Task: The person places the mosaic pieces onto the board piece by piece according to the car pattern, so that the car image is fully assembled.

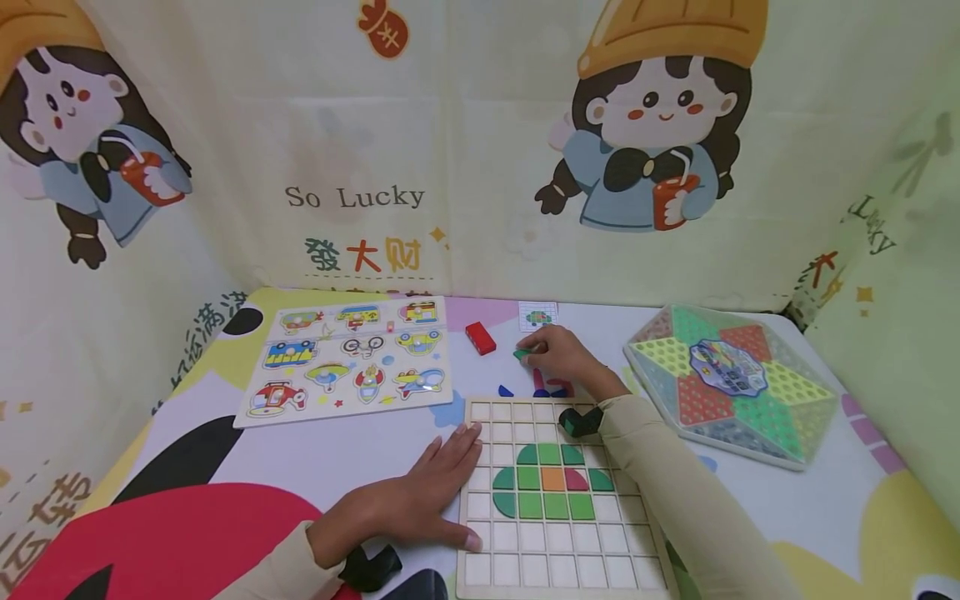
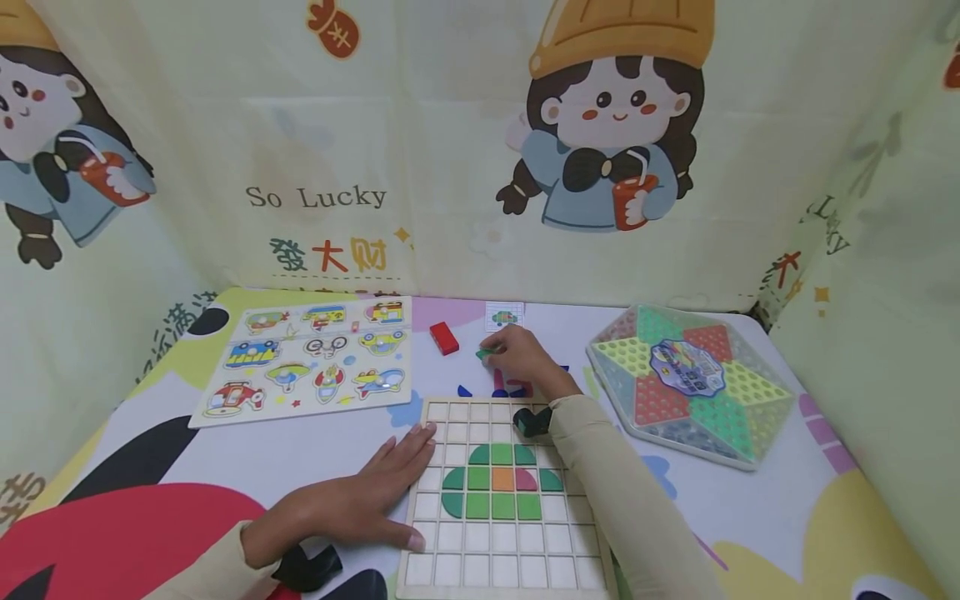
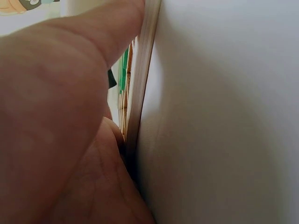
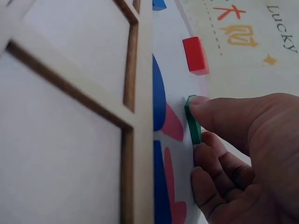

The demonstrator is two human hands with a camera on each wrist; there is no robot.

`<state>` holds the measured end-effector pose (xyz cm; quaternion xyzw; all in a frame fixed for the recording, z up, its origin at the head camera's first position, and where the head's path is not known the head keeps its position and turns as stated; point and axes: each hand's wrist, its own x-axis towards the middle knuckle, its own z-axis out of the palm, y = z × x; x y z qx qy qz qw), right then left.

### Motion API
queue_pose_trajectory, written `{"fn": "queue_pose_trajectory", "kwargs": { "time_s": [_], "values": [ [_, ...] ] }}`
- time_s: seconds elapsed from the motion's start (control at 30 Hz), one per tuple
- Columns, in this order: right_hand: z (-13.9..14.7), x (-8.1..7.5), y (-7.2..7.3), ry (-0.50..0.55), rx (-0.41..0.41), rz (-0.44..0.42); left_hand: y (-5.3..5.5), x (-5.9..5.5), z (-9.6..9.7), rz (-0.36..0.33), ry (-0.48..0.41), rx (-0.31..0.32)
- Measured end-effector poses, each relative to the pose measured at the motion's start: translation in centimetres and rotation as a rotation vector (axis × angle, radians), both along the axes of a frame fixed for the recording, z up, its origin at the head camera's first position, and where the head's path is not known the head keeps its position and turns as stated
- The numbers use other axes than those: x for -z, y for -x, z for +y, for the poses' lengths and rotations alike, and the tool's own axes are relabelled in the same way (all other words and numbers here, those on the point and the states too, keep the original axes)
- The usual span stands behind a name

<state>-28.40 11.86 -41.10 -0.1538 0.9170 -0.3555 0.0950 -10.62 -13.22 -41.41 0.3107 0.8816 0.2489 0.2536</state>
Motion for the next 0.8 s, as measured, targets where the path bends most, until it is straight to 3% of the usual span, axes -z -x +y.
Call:
{"fn": "queue_pose_trajectory", "kwargs": {
  "time_s": [0.17,0.4,0.8],
  "values": [
    [-0.06,0.14,-0.16,-0.024,-0.001,0.006,-0.07,0.07,0.12,-0.002,-0.005,0.004],
    [0.25,0.12,-0.58,0.031,0.042,-0.009,-0.04,-0.01,0.15,-0.006,-0.005,0.007],
    [0.66,-0.33,-0.97,0.030,0.007,0.052,0.05,-0.16,-0.09,-0.011,-0.012,0.010]
  ]
}}
